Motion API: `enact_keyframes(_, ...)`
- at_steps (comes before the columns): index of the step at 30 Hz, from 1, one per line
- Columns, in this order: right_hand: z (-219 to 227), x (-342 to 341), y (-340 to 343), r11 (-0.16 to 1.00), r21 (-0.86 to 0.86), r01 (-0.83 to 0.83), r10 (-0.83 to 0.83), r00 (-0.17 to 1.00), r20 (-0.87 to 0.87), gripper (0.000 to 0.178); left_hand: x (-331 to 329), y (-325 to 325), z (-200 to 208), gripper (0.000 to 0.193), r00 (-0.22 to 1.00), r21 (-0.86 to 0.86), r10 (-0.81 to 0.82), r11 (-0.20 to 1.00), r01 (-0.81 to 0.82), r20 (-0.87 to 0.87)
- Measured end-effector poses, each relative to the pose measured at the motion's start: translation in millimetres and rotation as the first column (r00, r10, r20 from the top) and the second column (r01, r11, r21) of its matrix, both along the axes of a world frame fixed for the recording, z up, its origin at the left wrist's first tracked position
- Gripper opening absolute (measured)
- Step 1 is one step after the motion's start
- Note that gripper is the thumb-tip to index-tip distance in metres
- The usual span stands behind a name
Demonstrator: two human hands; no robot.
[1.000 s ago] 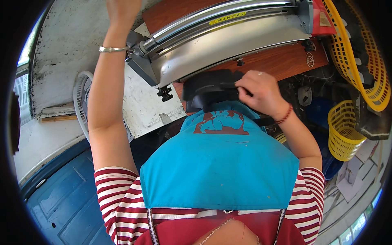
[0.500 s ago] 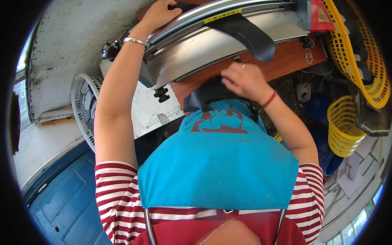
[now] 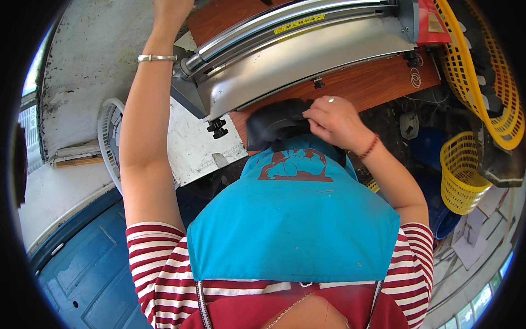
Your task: Applying glue to shoe components by feeding them through a glue spreading machine.
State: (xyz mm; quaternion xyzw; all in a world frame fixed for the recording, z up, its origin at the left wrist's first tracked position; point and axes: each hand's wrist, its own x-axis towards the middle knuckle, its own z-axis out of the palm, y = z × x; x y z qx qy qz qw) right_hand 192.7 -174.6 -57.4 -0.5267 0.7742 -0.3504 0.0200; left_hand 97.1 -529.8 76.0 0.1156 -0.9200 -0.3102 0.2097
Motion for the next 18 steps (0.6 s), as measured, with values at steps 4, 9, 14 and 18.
enact_keyframes(4, 71, -18, 17, 0.979, -0.042, 0.201, -0.205, 0.968, -0.143, 0.023, 12, -1, -36, 0.033, 0.915, -0.587, -0.303, 0.804, 0.095, -0.266)
enact_keyframes(9, 51, -49, -14, 0.929, -0.009, 0.37, -0.349, 0.869, -0.352, 0.018, -3, 6, -96, 0.028, 0.881, -0.277, -0.215, 0.895, 0.35, 0.422)
enact_keyframes(14, 8, -39, -29, 0.969, -0.168, 0.179, -0.227, 0.917, -0.329, 0.019, -13, 10, -87, 0.036, 0.753, 0.01, -0.26, 0.948, 0.319, 0.604)
enact_keyframes(18, -50, 5, -2, 0.993, 0.11, -0.038, 0.049, 0.994, -0.1, 0.025, -14, 7, -76, 0.025, 0.887, 0.121, -0.239, 0.971, 0.208, 0.395)
